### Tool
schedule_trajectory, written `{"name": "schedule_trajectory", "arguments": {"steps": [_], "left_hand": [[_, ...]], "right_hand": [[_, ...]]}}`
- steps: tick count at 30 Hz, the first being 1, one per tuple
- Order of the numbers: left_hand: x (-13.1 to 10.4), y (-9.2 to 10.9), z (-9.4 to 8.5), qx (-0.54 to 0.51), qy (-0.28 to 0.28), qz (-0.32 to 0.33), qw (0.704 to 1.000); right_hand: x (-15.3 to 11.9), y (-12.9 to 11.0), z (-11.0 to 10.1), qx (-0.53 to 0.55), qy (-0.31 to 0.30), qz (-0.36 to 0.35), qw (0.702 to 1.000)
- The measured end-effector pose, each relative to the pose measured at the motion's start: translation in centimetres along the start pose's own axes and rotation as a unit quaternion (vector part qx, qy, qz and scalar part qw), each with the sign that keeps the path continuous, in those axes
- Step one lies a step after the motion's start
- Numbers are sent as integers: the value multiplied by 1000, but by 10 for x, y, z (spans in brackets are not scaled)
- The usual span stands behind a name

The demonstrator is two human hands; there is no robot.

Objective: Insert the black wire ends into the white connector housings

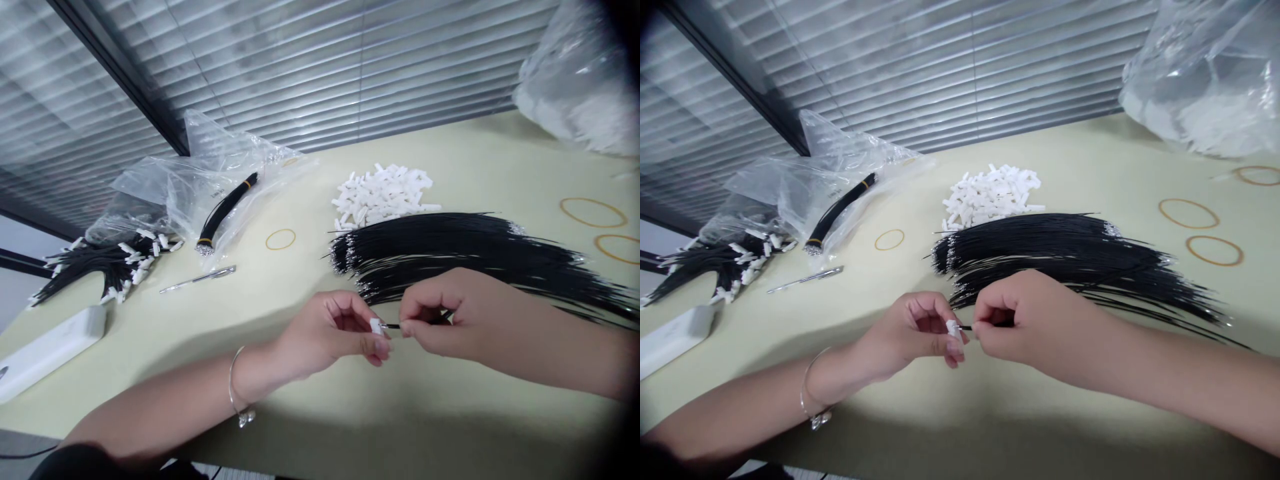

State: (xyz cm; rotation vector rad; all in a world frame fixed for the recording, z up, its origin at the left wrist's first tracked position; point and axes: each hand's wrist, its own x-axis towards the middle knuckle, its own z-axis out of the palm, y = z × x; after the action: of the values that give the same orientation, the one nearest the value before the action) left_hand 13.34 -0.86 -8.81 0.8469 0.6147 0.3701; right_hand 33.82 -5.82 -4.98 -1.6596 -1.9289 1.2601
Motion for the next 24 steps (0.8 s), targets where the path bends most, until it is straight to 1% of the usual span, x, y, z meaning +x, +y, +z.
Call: {"name": "schedule_trajectory", "arguments": {"steps": [3,7,9,11,14,17,21,24], "left_hand": [[1,2,0,5,2,-15,1000],[2,6,-3,-3,-11,-37,999],[3,7,-5,-6,-20,-45,999],[3,7,-6,-2,-24,-48,999],[3,7,-7,2,-29,-46,999],[3,7,-6,1,-32,-46,998],[2,8,-5,7,-26,-56,998],[2,9,-4,18,-24,-57,998]], "right_hand": [[0,0,0,-29,24,-18,999],[0,3,1,-98,70,-100,988],[-1,3,0,-104,83,-109,985],[-2,2,-1,-84,76,-87,990],[-3,-4,-3,-30,47,-27,998],[-2,-8,-6,21,28,18,999],[0,-6,-6,42,5,23,999],[1,-2,-4,40,3,19,999]]}}
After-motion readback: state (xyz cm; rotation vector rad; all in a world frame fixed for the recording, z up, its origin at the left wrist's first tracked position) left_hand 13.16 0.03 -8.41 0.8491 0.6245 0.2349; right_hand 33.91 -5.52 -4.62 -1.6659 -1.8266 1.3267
